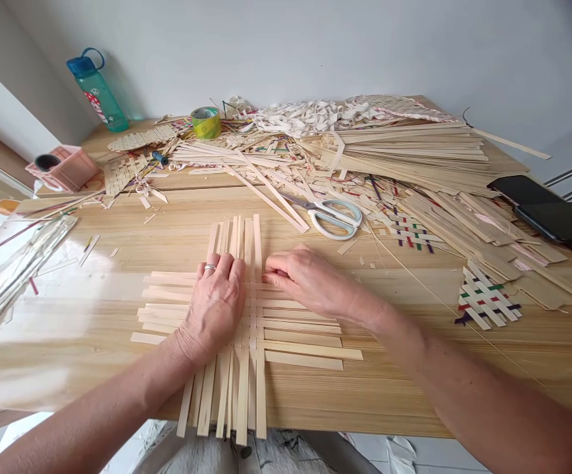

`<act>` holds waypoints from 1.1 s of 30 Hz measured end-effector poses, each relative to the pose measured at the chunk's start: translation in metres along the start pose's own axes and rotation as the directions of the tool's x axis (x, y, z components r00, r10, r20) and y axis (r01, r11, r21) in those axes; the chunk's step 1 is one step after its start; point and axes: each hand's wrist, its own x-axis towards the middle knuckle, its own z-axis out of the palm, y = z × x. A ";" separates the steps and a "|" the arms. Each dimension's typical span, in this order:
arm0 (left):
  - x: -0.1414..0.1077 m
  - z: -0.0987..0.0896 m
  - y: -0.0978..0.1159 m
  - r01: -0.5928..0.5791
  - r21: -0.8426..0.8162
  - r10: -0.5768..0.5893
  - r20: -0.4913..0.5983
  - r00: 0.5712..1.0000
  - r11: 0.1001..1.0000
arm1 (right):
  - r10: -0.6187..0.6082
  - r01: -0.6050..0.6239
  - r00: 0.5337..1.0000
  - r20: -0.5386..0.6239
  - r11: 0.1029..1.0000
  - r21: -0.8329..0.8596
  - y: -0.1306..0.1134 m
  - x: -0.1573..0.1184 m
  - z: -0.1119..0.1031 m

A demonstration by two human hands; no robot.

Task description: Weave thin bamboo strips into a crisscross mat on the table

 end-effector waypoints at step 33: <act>-0.007 -0.014 -0.024 0.094 -0.150 -0.111 -0.109 0.988 0.984 | -0.149 0.103 0.957 -0.250 0.977 -0.186 -0.039 -0.014 0.025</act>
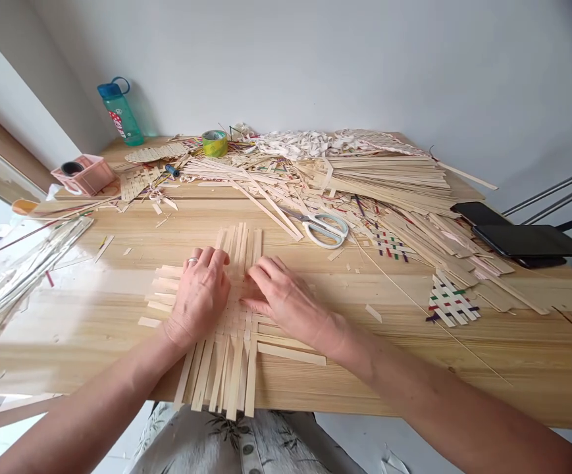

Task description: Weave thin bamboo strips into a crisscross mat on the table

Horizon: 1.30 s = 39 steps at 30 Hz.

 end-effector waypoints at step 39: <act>-0.003 0.006 0.001 -0.067 0.211 0.044 0.111 0.993 0.975 | 0.036 -0.046 0.999 0.032 0.924 0.379 0.015 0.004 0.012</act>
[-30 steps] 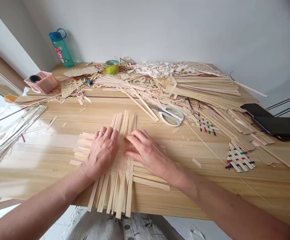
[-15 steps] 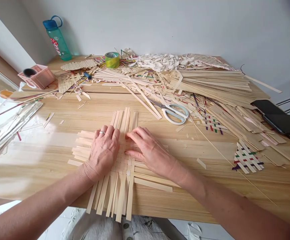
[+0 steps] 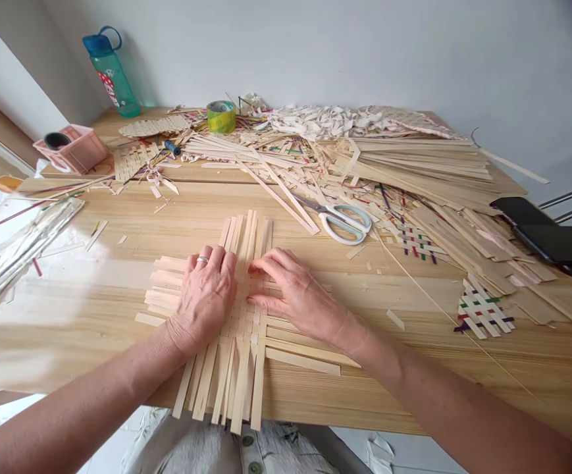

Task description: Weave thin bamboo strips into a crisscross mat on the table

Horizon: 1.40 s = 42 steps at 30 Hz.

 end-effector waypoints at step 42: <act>0.007 -0.002 0.000 -0.052 -0.149 0.061 0.056 0.997 0.988 | -0.456 0.446 0.890 -0.020 0.879 -0.165 0.048 0.039 -0.004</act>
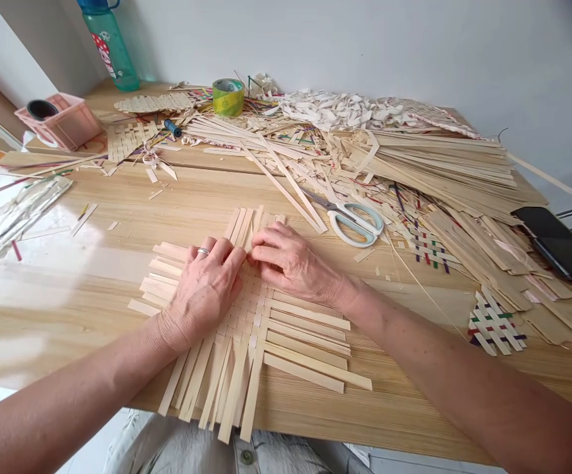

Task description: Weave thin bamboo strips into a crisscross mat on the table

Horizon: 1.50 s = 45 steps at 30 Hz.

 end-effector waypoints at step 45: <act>0.000 0.003 -0.001 0.031 -0.052 -0.033 -0.043 0.999 0.998 | -0.060 0.060 0.998 0.003 0.997 0.051 0.000 -0.004 -0.002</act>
